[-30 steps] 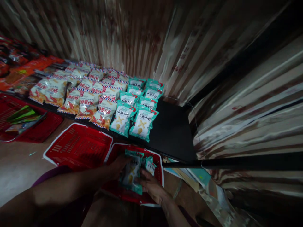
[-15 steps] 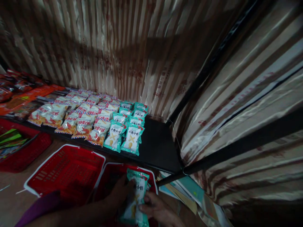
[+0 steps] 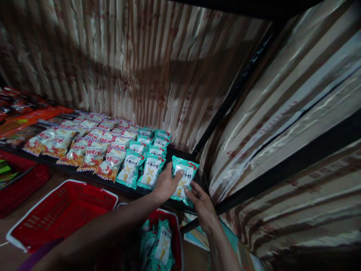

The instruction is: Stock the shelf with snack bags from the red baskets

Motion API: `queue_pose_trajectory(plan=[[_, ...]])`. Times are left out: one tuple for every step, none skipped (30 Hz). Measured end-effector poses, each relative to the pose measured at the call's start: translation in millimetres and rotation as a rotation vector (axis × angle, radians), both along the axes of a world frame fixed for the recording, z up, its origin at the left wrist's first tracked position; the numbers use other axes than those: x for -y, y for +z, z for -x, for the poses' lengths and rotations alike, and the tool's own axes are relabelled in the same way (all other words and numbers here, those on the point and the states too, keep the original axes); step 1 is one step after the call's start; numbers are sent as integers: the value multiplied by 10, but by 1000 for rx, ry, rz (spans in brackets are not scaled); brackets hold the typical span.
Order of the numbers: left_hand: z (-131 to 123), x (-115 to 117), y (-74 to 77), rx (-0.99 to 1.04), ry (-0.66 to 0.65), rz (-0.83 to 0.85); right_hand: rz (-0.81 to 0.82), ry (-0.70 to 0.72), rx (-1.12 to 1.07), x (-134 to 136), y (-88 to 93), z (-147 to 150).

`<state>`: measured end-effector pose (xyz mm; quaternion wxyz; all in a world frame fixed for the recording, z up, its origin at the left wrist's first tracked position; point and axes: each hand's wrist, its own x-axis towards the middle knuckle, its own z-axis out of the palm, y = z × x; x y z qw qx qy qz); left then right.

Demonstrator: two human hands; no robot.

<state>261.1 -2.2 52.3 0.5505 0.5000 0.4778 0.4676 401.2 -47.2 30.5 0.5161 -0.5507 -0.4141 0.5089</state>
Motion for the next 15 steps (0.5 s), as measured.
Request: queue_pose_trajectory(plan=[[-65, -88, 30, -78, 31, -52, -25, -72, -2, -136, -48, -17], [-126, -168, 46, -133, 43, -79, -46, -132, -7, -274, -98, -34], [-184, -243, 51, -191, 53, -92, -68, -170, -1, -411, -145, -52], [-239, -316, 45, -236, 66, -92, -86, -214, 22, -545, -186, -69], [-291, -387, 34, -268, 82, -91, -91, -253, 51, -676, -220, -86], [-340, -459, 19, -291, 100, -86, -85, -277, 70, -803, -247, -104], [-386, -531, 3, -307, 115, -80, -74, -294, 83, -925, -269, -122], [-429, -605, -11, -319, 119, -70, -69, -308, 94, -1042, -287, -140], [-471, -679, -23, -330, 116, -55, -71, -313, 102, -1153, -304, -159], [-511, -752, -32, -345, 110, -37, -77, -319, 115, -1259, -321, -178], [-550, -823, -39, -367, 106, -19, -88, -324, 129, -1358, -339, -195], [-589, -891, -43, -397, 110, -6, -98, -332, 145, -1451, -358, -211], [-627, -955, -46, -433, 125, 4, -102, -344, 163, -1538, -378, -224], [-664, -1014, -48, -471, 146, 11, -97, -361, 183, -1619, -398, -234], [-701, -1068, -50, -505, 165, 16, -85, -379, 203, -1696, -418, -240]])
